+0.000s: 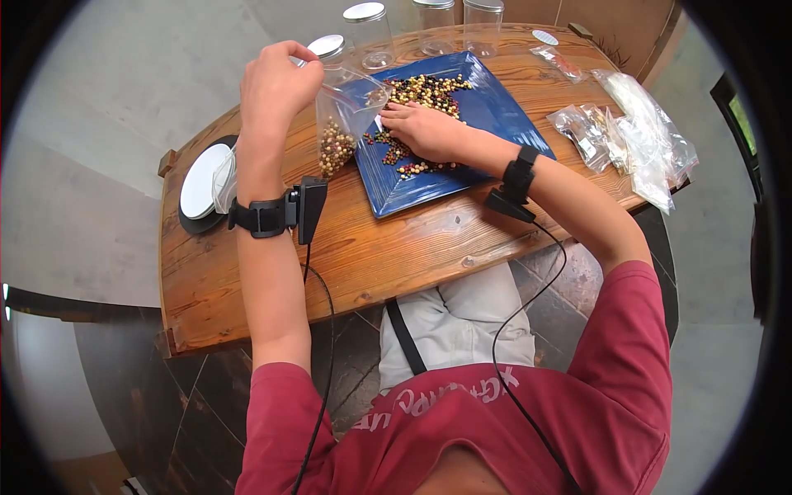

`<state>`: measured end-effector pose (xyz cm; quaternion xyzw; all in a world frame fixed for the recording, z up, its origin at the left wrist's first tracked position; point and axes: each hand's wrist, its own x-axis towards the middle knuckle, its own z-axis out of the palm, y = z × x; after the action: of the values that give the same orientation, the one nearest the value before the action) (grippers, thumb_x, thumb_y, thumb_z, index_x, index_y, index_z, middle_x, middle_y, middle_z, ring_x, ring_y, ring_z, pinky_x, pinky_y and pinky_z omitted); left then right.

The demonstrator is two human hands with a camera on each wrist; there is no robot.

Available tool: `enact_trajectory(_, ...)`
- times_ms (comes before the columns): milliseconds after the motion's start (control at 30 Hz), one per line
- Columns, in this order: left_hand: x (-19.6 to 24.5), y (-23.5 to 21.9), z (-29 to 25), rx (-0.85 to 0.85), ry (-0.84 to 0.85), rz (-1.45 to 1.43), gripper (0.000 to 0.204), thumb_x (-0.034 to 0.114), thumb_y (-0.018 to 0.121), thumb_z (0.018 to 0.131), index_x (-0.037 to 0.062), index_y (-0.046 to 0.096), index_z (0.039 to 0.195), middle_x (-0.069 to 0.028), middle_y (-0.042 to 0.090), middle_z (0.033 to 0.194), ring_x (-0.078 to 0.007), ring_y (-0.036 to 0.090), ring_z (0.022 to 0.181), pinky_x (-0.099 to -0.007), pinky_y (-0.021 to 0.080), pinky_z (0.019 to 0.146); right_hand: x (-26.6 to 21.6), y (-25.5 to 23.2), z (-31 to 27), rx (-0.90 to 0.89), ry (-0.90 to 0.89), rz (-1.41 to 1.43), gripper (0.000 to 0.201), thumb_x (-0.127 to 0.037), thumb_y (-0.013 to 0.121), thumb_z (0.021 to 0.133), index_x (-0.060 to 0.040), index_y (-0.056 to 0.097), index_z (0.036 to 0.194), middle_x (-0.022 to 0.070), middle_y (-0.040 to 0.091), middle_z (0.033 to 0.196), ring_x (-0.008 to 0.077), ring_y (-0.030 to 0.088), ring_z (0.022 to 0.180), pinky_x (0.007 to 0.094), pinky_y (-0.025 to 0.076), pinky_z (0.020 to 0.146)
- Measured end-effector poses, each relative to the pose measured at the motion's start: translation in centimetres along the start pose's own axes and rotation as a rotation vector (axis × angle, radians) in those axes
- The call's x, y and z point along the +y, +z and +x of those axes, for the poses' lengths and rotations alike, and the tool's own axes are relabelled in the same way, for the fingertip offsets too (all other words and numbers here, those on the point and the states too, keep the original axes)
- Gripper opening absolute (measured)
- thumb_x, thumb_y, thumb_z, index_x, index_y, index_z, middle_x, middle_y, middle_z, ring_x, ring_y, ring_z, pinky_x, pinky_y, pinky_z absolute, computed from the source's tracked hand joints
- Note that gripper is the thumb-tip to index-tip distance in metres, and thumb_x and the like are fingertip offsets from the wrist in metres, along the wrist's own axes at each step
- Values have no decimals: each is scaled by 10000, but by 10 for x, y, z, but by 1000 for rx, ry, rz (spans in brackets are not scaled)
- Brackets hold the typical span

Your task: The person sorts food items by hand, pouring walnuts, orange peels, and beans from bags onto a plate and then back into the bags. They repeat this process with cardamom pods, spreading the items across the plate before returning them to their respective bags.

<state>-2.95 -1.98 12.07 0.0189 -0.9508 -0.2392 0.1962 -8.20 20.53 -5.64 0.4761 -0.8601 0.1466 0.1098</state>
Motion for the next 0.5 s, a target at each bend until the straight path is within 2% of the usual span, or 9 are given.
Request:
enact_trajectory(67,2,2,-2,25,20,12,291,231,654,778,110,797,1001,-127,776,886,-309,744,900,-385,567,865,-1,-9,-11,51,38,-26,431,-240,479,1076,-21,534,1442,200,482,1544,375,376,1487,562,283,1217)
enact_trajectory(100,3,3,-2,37,30,18,288,231,658,776,108,800,995,-124,775,884,-305,744,898,-384,568,863,-2,-14,-16,71,84,-42,588,-431,499,1059,-61,477,1515,224,394,1603,400,300,1523,609,223,1222)
enact_trajectory(200,0,6,0,-74,36,-42,277,240,677,781,104,803,986,-108,767,847,-274,744,883,-368,571,850,-21,-21,-31,116,260,-165,801,-661,521,975,-111,444,1552,235,319,1641,435,242,1538,616,187,1228)
enact_trajectory(233,-1,9,0,-105,73,-73,268,218,676,813,82,787,1016,-87,747,816,-215,715,813,-336,557,766,-20,-16,-32,107,282,-159,928,-788,545,884,-162,445,1562,245,325,1629,442,245,1532,599,186,1229)
enact_trajectory(300,-3,11,0,-161,150,-132,253,174,675,878,39,755,1076,-44,706,754,-95,658,675,-272,529,599,-15,-15,-27,69,302,-77,877,-768,554,895,-195,465,1552,237,370,1596,427,294,1507,583,217,1218)
enact_trajectory(333,-4,11,0,-199,130,-153,267,196,685,861,48,763,1069,-54,718,767,-115,681,695,-287,546,638,-12,-14,-25,49,310,-35,852,-758,559,900,-211,475,1548,233,393,1580,420,318,1495,575,233,1212)
enact_trajectory(400,0,6,-5,-281,83,-198,297,238,705,827,65,779,1056,-75,741,791,-155,726,734,-316,580,718,-13,-13,-22,135,281,-23,666,-660,618,925,-208,606,1414,199,530,1396,380,461,1339,539,351,1118)
enact_trajectory(467,-1,4,-5,-343,67,-250,310,227,710,853,53,756,1105,-67,741,803,-138,721,712,-296,576,655,-8,-14,-17,133,288,35,559,-593,656,935,-193,664,1326,176,576,1299,363,509,1251,525,400,1061)
enact_trajectory(500,-1,3,-6,-376,59,-276,317,221,712,866,47,744,1130,-63,742,809,-130,719,701,-286,574,624,-6,-9,-16,236,222,31,437,-512,682,947,-170,693,1218,161,597,1179,360,527,1169,493,437,999)
